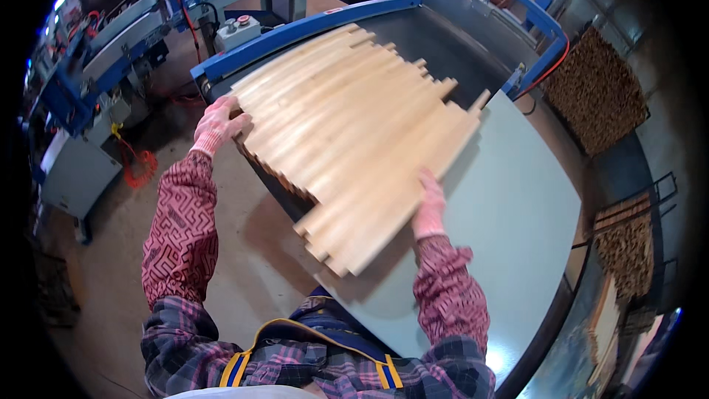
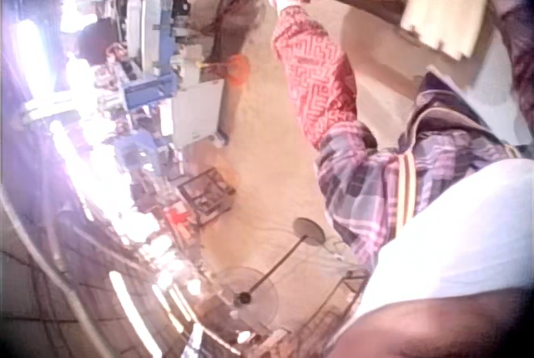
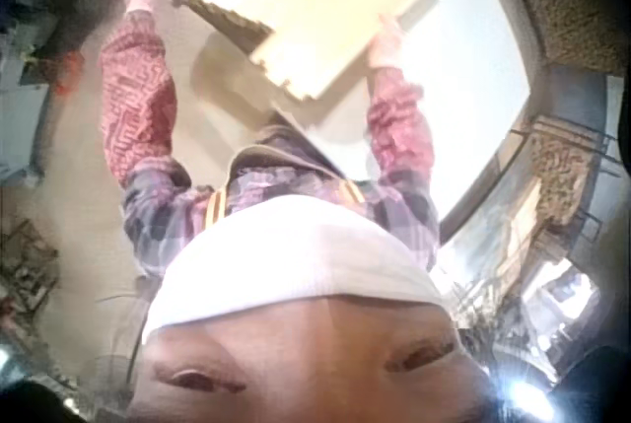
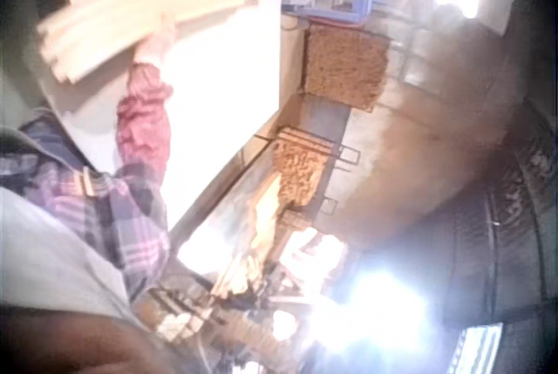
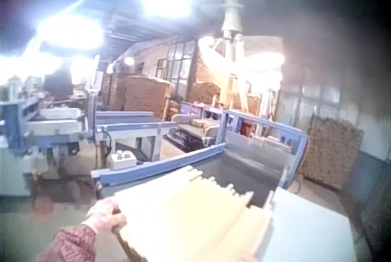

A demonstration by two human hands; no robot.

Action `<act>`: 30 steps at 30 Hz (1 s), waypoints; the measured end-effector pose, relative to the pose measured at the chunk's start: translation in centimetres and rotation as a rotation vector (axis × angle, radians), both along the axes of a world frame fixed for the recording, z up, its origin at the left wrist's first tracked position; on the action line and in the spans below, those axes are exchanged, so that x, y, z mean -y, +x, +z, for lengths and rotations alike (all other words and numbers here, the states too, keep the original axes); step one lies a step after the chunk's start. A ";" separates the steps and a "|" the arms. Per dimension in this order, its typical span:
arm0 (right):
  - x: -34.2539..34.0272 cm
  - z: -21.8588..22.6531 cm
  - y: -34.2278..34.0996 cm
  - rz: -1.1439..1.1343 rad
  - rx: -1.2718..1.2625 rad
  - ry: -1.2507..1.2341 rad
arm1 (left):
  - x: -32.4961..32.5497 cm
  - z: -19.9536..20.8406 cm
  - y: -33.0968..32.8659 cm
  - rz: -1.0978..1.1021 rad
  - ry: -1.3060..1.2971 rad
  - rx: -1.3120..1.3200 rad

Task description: The person repeatedly picks up stacks of light-colored wooden planks from a metal table and places them onto a nearby rack. The person also arranges the planks on the table and feeds them into a machine, then retrieves them to continue stacking.

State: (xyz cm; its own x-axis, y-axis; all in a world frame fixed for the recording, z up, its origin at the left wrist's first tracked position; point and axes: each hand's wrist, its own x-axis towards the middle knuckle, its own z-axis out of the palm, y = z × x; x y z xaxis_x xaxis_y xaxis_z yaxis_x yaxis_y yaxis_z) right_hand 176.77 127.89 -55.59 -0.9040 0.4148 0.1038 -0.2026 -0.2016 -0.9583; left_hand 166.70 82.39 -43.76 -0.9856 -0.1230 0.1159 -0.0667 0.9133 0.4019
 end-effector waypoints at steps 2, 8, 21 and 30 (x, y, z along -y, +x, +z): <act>-0.9 -0.2 -1.3 0.176 -0.012 0.044 | -3.0 -2.4 2.7 0.022 0.037 -0.149; -6.6 1.0 -2.8 0.397 0.775 0.988 | -10.0 -10.0 5.1 0.037 0.222 -0.184; 7.2 -2.0 37.4 0.290 0.289 0.617 | -13.3 -5.3 7.7 -0.126 0.195 -0.428; -2.9 -8.8 73.3 -0.108 0.893 0.215 | -54.9 -11.1 43.0 -1.042 0.243 -0.030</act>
State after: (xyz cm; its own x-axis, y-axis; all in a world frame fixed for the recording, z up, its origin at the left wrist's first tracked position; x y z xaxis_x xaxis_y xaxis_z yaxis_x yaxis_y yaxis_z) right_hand 250.08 130.82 -64.43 -0.6430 0.5542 -0.5286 0.6220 -0.0247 -0.7826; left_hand 209.72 137.25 -54.84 -0.6150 0.7549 0.2277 0.7130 0.4091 0.5694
